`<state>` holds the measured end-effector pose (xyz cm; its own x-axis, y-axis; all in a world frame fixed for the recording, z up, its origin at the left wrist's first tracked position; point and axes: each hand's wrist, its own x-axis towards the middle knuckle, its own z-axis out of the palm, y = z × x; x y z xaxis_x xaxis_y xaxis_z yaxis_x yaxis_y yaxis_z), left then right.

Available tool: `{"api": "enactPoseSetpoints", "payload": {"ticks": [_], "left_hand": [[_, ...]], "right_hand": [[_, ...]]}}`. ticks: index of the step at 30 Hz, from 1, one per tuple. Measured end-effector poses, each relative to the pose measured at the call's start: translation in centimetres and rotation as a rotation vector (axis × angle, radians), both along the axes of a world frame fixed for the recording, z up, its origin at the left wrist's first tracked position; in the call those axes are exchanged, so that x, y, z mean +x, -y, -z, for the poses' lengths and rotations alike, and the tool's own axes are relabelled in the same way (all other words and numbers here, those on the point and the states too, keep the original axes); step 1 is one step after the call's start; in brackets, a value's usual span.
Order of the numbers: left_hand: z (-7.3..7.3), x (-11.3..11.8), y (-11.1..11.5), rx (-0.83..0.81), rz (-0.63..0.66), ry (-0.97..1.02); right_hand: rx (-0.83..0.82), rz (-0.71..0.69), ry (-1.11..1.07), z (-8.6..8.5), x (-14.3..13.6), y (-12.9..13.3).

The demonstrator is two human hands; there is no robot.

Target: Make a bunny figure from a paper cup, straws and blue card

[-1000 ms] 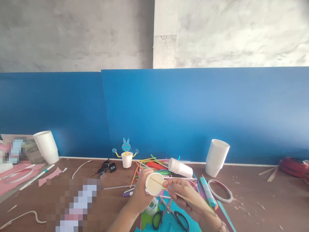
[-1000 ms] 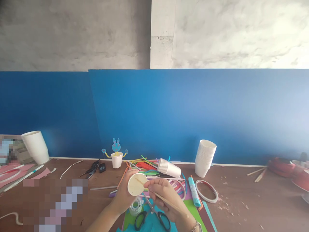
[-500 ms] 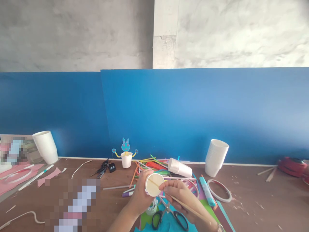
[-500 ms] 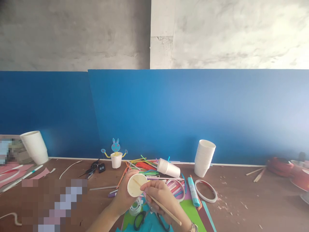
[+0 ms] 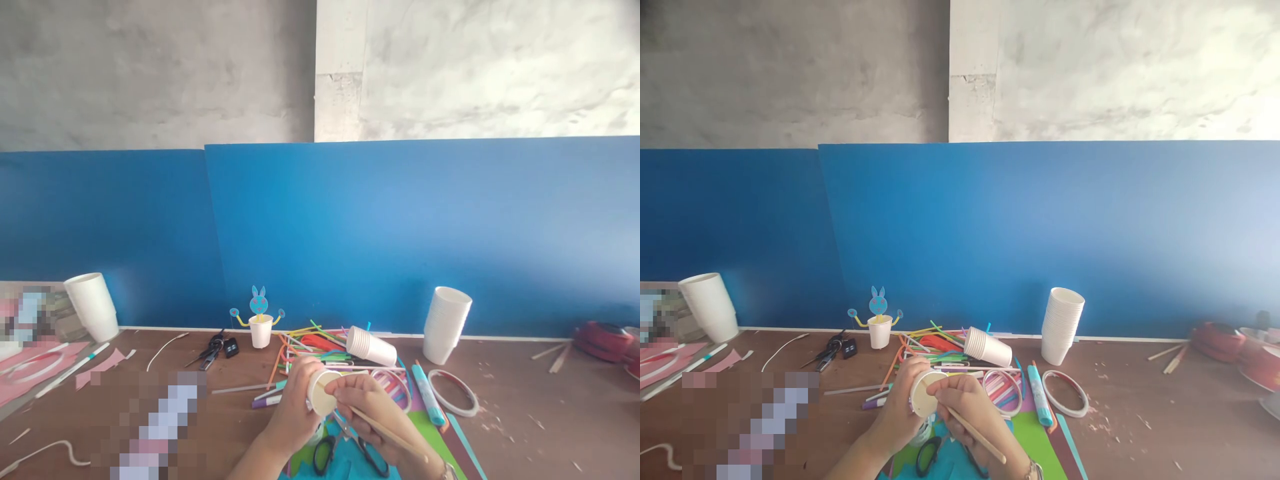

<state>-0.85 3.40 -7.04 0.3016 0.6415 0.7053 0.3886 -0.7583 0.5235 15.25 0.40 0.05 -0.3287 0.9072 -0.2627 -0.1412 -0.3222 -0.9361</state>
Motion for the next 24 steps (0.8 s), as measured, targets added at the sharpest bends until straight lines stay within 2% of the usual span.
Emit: {"api": "enactPoseSetpoints", "payload": {"ticks": [5, 13, 20, 24], "left_hand": [[0.3, 0.0, -0.1, 0.05, -0.03, -0.007], [0.4, 0.0, -0.2, 0.093, -0.051, -0.041], [0.3, 0.5, 0.1, 0.06, -0.026, -0.013], [0.3, 0.3, -0.1, 0.0, -0.034, 0.017]], "right_hand": [[-0.056, 0.011, -0.173, -0.6, -0.1, 0.4], [-0.059, 0.019, -0.217, -0.3, 0.0, 0.2], [0.048, 0.179, 0.12, 1.6, -1.4, -0.5], [0.042, 0.061, 0.204, 1.1, -0.6, -0.6]]}}
